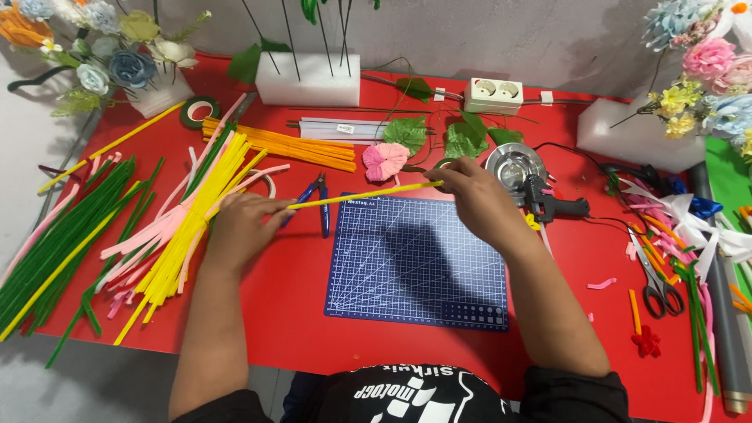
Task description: The person shapes a yellow foam petal into a flower, then uses pliers to cut and attach a yellow foam stem. The finished flower is placed on the table with other completed flowers.
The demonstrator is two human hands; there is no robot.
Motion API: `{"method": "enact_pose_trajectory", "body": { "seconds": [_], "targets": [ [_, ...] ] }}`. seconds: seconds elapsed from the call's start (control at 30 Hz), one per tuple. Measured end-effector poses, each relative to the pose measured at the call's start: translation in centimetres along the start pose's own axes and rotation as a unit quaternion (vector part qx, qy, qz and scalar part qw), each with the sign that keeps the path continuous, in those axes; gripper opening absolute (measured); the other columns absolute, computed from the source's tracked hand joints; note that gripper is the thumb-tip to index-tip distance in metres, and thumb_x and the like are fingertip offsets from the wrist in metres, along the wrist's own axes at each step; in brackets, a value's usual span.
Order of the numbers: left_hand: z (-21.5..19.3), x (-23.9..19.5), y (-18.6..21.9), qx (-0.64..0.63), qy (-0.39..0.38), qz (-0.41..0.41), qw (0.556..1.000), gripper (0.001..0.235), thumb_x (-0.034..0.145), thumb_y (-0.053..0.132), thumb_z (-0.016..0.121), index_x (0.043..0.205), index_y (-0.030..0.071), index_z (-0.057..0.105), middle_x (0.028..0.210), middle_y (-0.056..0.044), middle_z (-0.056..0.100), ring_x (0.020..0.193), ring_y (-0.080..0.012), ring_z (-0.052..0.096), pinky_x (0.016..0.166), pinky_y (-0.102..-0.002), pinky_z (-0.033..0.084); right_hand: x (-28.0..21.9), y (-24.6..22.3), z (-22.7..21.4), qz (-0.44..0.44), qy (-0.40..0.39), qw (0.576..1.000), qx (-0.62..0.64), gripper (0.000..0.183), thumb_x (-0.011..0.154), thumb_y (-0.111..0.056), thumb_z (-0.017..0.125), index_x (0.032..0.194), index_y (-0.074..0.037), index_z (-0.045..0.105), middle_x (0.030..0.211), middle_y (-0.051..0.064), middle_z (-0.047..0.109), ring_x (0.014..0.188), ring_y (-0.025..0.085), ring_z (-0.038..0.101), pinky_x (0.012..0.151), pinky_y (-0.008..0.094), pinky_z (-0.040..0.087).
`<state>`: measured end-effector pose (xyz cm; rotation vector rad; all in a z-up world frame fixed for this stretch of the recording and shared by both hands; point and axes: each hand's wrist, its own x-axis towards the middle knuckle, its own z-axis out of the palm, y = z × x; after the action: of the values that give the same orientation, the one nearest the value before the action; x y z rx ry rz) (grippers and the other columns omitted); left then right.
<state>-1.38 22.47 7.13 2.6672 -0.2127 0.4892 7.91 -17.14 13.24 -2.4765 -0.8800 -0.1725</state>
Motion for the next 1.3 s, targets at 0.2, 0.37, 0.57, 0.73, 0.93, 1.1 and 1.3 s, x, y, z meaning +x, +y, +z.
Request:
{"method": "enact_pose_trajectory", "body": {
  "seconds": [0.2, 0.37, 0.57, 0.73, 0.93, 1.1, 1.3],
  "targets": [
    [-2.3, 5.0, 10.3, -0.048, -0.249, -0.019, 0.967, 0.028, 0.101, 0.024, 0.057, 0.121, 0.016, 0.074, 0.097, -0.019, 0.079, 0.098, -0.0445, 0.072, 0.097, -0.055, 0.048, -4.4, -0.8, -6.7, 0.083, -0.145, 0.983, -0.076, 0.041, 0.097, -0.016, 0.063, 0.137, -0.01, 0.064, 0.106, 0.021, 0.073, 0.089, 0.045, 0.075, 0.079, 0.056, 0.056],
    [-0.6, 7.4, 14.5, -0.102, -0.24, 0.089, 0.961, 0.029, 0.103, 0.026, 0.054, 0.126, 0.017, 0.071, 0.094, -0.018, 0.078, 0.096, -0.0435, 0.072, 0.096, -0.053, 0.048, -5.5, -1.6, -5.8, 0.082, -0.143, 0.986, -0.027, 0.038, 0.097, -0.02, 0.063, 0.134, -0.01, 0.064, 0.102, 0.018, 0.076, 0.089, 0.041, 0.076, 0.076, 0.052, 0.058],
    [2.1, 7.6, 17.1, -0.172, -0.194, 0.149, 0.954, 0.028, 0.104, 0.028, 0.056, 0.124, 0.02, 0.074, 0.099, -0.012, 0.079, 0.093, -0.034, 0.074, 0.091, -0.045, 0.052, -5.4, -0.9, -5.4, 0.066, -0.041, 0.997, 0.028, 0.026, 0.101, -0.024, 0.063, 0.125, -0.016, 0.071, 0.094, 0.012, 0.075, 0.085, 0.035, 0.075, 0.07, 0.045, 0.057],
    [2.7, 7.2, 16.9, -0.218, -0.135, 0.13, 0.958, 0.022, 0.101, 0.03, 0.065, 0.114, 0.018, 0.078, 0.101, -0.008, 0.079, 0.089, -0.0288, 0.074, 0.084, -0.042, 0.055, -6.3, 1.1, -4.3, 0.058, -0.038, 0.998, 0.014, 0.018, 0.101, -0.027, 0.064, 0.114, -0.02, 0.075, 0.085, 0.006, 0.074, 0.076, 0.031, 0.073, 0.066, 0.041, 0.056],
    [3.0, 6.0, 13.8, -0.161, -0.129, 0.052, 0.977, 0.026, 0.096, 0.031, 0.071, 0.116, 0.017, 0.077, 0.099, -0.009, 0.079, 0.093, -0.0279, 0.074, 0.087, -0.043, 0.055, -6.9, 2.1, -4.4, 0.027, -0.03, 0.999, 0.017, 0.023, 0.097, 0.002, 0.062, 0.113, -0.008, 0.074, 0.089, 0.01, 0.074, 0.082, 0.033, 0.075, 0.069, 0.04, 0.058],
    [6.4, 3.7, 5.9, 0.069, -0.173, -0.233, 0.955, 0.044, 0.094, 0.057, 0.066, 0.122, 0.023, 0.068, 0.101, -0.002, 0.076, 0.105, -0.0237, 0.072, 0.088, -0.044, 0.056, -7.1, 2.6, -5.3, 0.053, 0.024, 0.998, -0.02, 0.026, 0.097, 0.003, 0.062, 0.116, -0.011, 0.073, 0.091, 0.004, 0.072, 0.088, 0.024, 0.074, 0.073, 0.033, 0.058],
    [6.8, 4.2, 6.2, -0.009, -0.148, -0.288, 0.946, 0.075, 0.086, 0.041, 0.078, 0.148, 0.01, 0.048, 0.098, -0.006, 0.073, 0.103, -0.0297, 0.071, 0.087, -0.047, 0.055, -6.4, 2.6, -4.2, 0.053, -0.001, 0.998, 0.042, 0.027, 0.097, 0.004, 0.058, 0.118, -0.007, 0.072, 0.095, 0.01, 0.075, 0.089, 0.028, 0.076, 0.075, 0.038, 0.059]
  ]
}}
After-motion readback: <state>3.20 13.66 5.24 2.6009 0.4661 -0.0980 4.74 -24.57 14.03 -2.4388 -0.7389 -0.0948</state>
